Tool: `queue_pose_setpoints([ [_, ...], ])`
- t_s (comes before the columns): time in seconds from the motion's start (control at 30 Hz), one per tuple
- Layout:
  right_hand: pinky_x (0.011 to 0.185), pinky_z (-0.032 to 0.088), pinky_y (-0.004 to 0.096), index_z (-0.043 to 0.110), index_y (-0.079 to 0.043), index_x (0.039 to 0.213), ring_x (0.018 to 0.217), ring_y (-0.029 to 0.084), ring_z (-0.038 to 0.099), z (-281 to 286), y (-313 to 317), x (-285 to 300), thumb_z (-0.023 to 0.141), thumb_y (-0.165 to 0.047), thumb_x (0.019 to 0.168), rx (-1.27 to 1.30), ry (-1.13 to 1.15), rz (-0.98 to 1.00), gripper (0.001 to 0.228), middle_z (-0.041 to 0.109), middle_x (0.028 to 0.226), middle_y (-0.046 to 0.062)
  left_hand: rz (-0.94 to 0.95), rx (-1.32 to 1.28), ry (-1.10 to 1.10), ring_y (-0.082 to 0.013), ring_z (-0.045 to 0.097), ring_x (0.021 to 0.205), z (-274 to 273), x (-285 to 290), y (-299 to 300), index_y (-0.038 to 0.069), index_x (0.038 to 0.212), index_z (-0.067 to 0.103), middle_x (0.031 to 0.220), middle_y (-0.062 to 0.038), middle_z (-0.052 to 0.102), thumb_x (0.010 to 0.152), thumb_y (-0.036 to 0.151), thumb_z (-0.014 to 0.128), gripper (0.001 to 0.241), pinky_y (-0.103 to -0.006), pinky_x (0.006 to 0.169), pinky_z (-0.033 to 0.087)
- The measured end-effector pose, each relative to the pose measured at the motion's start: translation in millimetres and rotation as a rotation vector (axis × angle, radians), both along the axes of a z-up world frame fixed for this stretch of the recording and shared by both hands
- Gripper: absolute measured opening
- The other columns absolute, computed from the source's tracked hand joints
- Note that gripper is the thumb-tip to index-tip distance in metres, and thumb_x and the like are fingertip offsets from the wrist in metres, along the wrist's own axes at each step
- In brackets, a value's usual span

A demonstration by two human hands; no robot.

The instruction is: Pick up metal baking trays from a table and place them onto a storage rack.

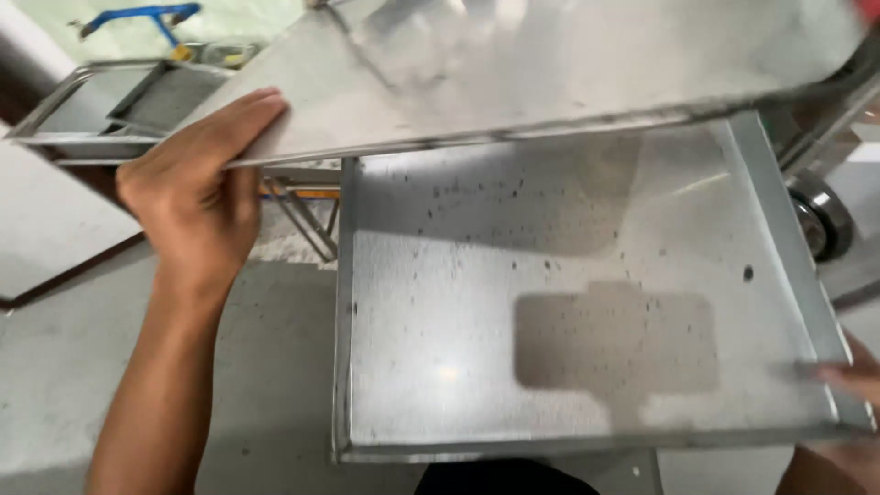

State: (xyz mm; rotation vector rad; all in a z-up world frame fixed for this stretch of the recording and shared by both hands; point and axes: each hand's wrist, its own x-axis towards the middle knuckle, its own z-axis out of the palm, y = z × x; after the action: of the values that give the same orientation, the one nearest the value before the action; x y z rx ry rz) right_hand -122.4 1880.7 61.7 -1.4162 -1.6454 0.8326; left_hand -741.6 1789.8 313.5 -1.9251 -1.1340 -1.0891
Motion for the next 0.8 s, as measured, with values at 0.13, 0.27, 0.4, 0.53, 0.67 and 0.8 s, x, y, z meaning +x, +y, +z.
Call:
queue_pose_setpoints([
  [0.13,0.116,0.057,0.05,0.042,-0.011,0.14,0.116,0.025,0.065,14.4,63.4,-21.5,0.068,-0.024,0.078,0.824,-0.159,0.525,0.069,0.056,0.134,0.014,0.082,0.068,-0.131,-0.0253,0.067,0.076,-15.0,-28.6,-39.1,-0.018,0.126,0.075,0.123,-0.029,0.077,0.098,-0.038,0.069,0.035,-0.0333,0.065,0.047],
  [0.27,0.1,0.057,0.032,0.035,-0.007,0.149,0.114,0.016,0.063,12.8,150.6,-24.7,0.067,-0.011,0.085,1.069,-0.566,0.691,0.072,0.054,0.133,0.011,0.107,0.093,-0.096,-0.0369,0.074,0.095,-27.2,-63.8,-84.2,-0.018,0.132,0.07,0.115,-0.032,0.077,0.111,-0.034,0.07,0.028,-0.0439,0.084,0.061],
  [0.4,0.098,0.058,0.033,0.047,-0.007,0.143,0.107,0.018,0.063,111.6,98.4,-129.8,0.069,-0.014,0.083,0.401,0.662,0.439,0.064,0.057,0.137,0.011,0.248,0.124,-0.186,-0.0357,0.061,0.089,-43.3,-53.7,-140.1,-0.029,0.13,0.068,0.114,-0.038,0.072,0.121,-0.036,0.073,0.012,-0.0434,0.081,0.047],
  [0.53,0.107,0.052,0.044,0.035,0.006,0.151,0.119,0.043,0.057,60.2,174.6,-103.7,0.067,0.027,0.091,0.959,0.136,0.459,0.071,0.047,0.143,0.033,0.248,0.075,-0.18,-0.0583,0.068,0.122,-35.2,-24.0,-168.8,-0.035,0.134,0.055,0.135,-0.05,0.064,0.133,0.005,0.033,0.046,-0.0597,0.114,0.057],
  [0.67,0.073,0.066,0.016,0.059,0.003,0.134,0.088,0.012,0.075,154.4,143.4,-159.1,0.064,-0.022,0.094,-0.216,1.09,0.548,0.047,0.075,0.114,0.008,0.267,0.084,-0.09,-0.0618,0.068,0.127,-41.4,-33.6,-180.6,-0.032,0.131,0.052,0.131,-0.05,0.064,0.116,-0.045,0.073,0.029,-0.0627,0.12,0.059],
  [0.8,0.092,0.059,0.018,0.057,-0.019,0.119,0.108,0.011,0.059,151.8,161.1,-181.3,0.058,-0.029,0.103,0.139,0.852,0.589,0.019,0.05,0.133,0.006,0.352,0.072,-0.062,-0.06,0.071,0.12,-42.5,-33.3,-192.4,-0.036,0.135,0.059,0.132,-0.052,0.068,0.124,-0.044,0.07,0.018,-0.0594,0.112,0.062],
])
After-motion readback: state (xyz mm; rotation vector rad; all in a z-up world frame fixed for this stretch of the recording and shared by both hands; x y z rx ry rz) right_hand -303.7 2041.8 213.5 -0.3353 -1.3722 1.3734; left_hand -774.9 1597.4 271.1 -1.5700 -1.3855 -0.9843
